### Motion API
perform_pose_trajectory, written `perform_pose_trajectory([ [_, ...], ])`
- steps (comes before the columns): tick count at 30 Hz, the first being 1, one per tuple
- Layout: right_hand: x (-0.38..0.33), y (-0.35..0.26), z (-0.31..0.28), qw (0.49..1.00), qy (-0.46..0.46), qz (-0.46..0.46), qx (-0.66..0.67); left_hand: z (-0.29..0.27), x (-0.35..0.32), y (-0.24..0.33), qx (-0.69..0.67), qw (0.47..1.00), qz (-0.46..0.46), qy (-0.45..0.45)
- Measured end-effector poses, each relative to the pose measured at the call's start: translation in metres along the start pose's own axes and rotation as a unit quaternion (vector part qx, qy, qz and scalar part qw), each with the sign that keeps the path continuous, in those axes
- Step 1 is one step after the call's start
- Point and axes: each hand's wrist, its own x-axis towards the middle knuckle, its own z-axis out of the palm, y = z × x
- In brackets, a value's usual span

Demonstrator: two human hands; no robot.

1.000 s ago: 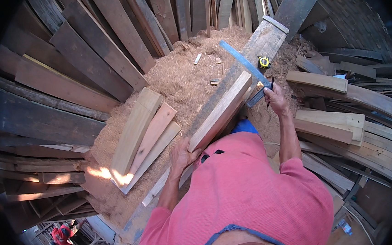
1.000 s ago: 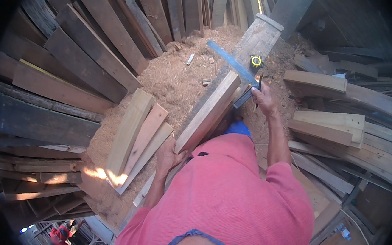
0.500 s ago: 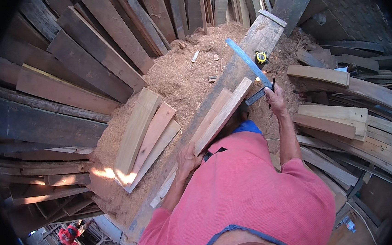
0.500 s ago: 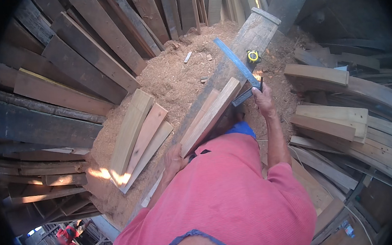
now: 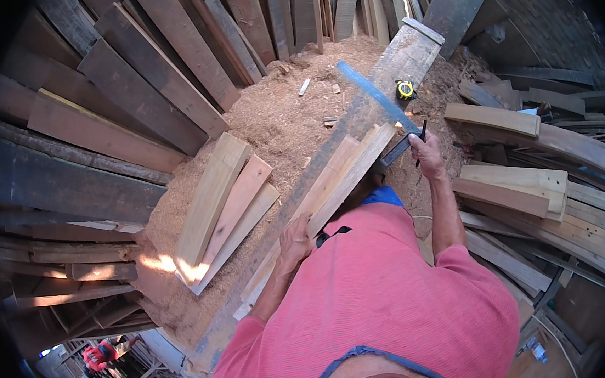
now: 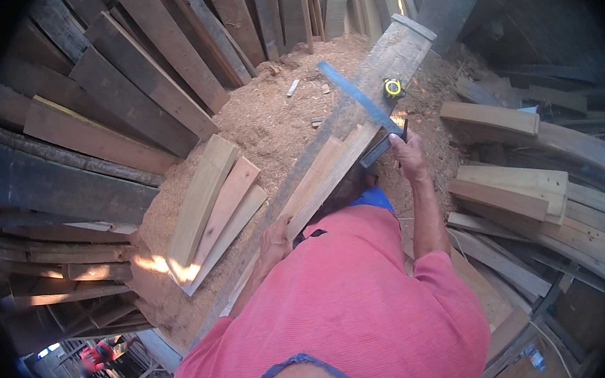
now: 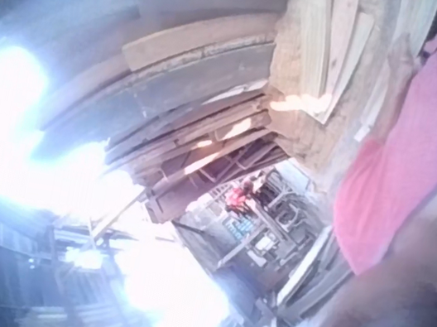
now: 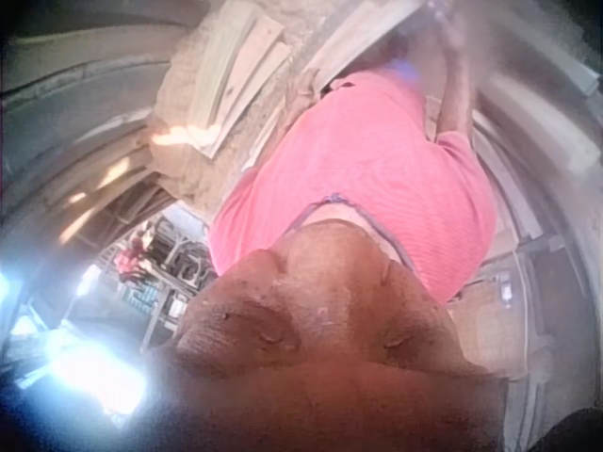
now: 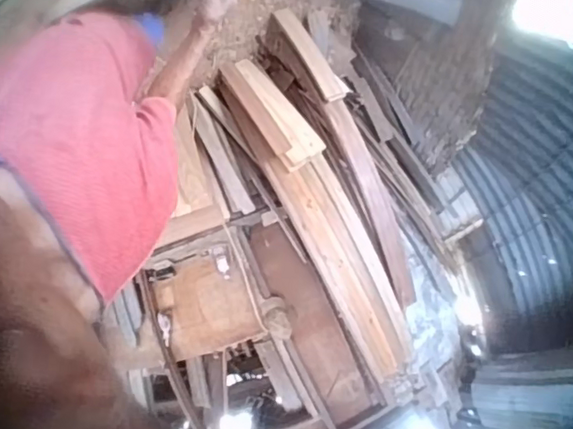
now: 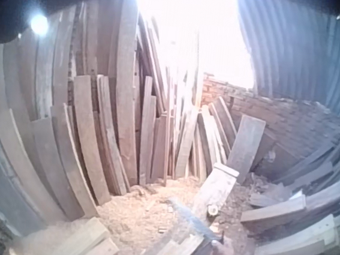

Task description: The person selects a wooden plank from a stack, places it on a workbench, and uses a tape measure and pencil to mark measurements. They then use a square ruler to draw straight lines on the plank. The person repeats this process with another plank, measuring and marking it similarly.

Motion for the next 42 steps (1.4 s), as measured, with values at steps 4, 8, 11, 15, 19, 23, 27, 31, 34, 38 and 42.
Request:
perform_pose_trajectory([
  [4,0.004,0.001,-0.002,1.000,-0.005,0.001,0.013,-0.010,0.007,-0.001,0.009,0.998,-0.040,-0.056],
  [8,0.009,-0.007,0.002,0.999,0.000,-0.011,0.048,-0.039,0.023,-0.014,-0.027,0.988,-0.104,-0.115],
  [11,0.011,-0.020,0.007,0.997,0.005,-0.016,0.069,-0.067,0.031,-0.024,-0.070,0.986,-0.101,-0.110],
  [15,0.015,-0.038,0.015,0.987,-0.009,0.011,0.158,-0.112,0.038,-0.034,-0.153,0.981,-0.087,-0.078],
  [19,0.021,-0.043,0.033,0.976,-0.051,0.032,0.209,-0.143,0.050,-0.040,-0.226,0.968,-0.107,-0.014],
  [23,0.027,-0.040,0.054,0.977,-0.056,0.044,0.202,-0.161,0.063,-0.040,-0.253,0.963,-0.083,0.026],
  [27,0.031,-0.039,0.069,0.973,-0.080,0.057,0.210,-0.173,0.060,-0.032,-0.315,0.943,-0.105,0.028],
  [31,0.035,-0.041,0.084,0.972,-0.084,0.075,0.207,-0.189,0.051,-0.026,-0.362,0.926,-0.105,0.022],
  [34,0.038,-0.044,0.098,0.971,-0.095,0.081,0.204,-0.211,0.044,-0.027,-0.352,0.929,-0.106,0.040],
  [38,0.040,-0.051,0.120,0.965,-0.128,0.089,0.210,-0.249,0.028,-0.028,-0.332,0.931,-0.080,0.126],
  [42,0.040,-0.057,0.142,0.958,-0.155,0.106,0.218,-0.289,0.004,-0.028,-0.335,0.909,0.029,0.245],
])
